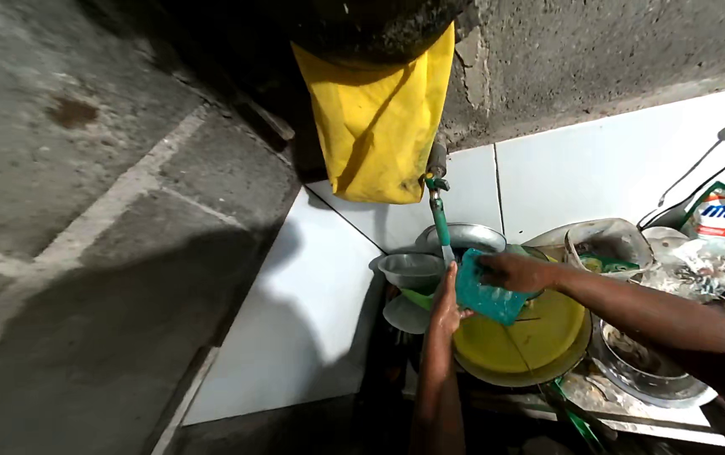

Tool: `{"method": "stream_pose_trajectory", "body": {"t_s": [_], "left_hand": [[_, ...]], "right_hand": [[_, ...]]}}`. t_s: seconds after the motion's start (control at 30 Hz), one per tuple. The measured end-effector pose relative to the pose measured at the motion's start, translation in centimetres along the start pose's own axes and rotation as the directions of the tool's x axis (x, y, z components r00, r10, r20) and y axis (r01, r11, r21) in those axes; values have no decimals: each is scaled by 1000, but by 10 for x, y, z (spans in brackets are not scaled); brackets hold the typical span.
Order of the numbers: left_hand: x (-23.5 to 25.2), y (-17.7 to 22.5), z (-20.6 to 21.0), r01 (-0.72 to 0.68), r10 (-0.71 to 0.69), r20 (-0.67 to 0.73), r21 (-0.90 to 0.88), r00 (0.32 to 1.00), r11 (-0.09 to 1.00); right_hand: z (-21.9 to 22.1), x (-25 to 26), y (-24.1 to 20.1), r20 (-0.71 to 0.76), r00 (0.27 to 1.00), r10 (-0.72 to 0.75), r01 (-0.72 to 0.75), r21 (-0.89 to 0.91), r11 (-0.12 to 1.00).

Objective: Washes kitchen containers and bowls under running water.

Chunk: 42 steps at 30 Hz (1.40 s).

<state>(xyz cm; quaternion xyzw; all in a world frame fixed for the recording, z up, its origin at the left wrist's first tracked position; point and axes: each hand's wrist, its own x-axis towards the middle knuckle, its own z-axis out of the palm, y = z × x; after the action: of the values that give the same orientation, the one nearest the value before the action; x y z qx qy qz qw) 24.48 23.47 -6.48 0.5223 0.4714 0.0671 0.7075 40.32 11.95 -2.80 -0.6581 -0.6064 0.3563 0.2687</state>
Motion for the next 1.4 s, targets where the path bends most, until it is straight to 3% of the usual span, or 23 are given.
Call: {"method": "stream_pose_trajectory", "body": {"t_s": [0.1,0.23,0.3,0.4,0.6,0.67,0.73,0.83,0.93,1.03,1.1,1.17,1.23,1.33,1.4], "left_hand": [[-1,-8,7,-162,151,-119,-93,981,982],[-3,-40,36,-480,459,-292,-3,839,877],[-3,-46,46,-522,479,-368,-21,797,852],[-9,-49,50,-475,399,-419,-93,816,875],[-8,-78,28,-489,393,-353,-243,849,837],[-15,-81,25,-350,240,-324,-343,915,872],[-20,-81,28,-227,91,-328,-406,940,885],[-25,-86,29,-83,-18,-210,-463,978,883],[-28,-93,29,-37,39,-6,-491,999,870],[-40,-85,38,-15,44,47,-493,998,870],[-47,-88,40,-150,150,-35,-436,988,887],[-51,-87,42,-299,281,-103,-378,954,876],[-55,-85,45,-359,325,-153,-342,933,868],[-51,-77,45,-375,324,-201,-324,924,868],[-50,-72,41,-387,342,-190,-305,920,870]], "right_hand": [[-10,20,7,-99,987,124,-100,222,970],[-5,55,12,-121,947,297,-202,493,846],[-3,67,12,-140,933,331,-201,560,804],[-3,74,9,-179,913,366,-175,641,748],[-9,56,18,-181,889,420,-109,808,579],[-8,38,28,-162,864,477,-109,865,490],[-4,19,41,-137,821,554,-126,903,410],[8,-7,64,-56,775,629,-154,949,275],[29,-26,79,-53,760,648,-129,965,230],[48,-36,85,-108,735,670,-128,947,293],[54,-43,86,-170,762,625,-204,852,481],[54,-54,80,-253,825,505,-249,640,727],[52,-77,68,-366,838,406,-243,415,877],[46,-144,50,-644,730,231,-63,273,960],[37,-207,47,-729,649,218,-102,201,974]]}}
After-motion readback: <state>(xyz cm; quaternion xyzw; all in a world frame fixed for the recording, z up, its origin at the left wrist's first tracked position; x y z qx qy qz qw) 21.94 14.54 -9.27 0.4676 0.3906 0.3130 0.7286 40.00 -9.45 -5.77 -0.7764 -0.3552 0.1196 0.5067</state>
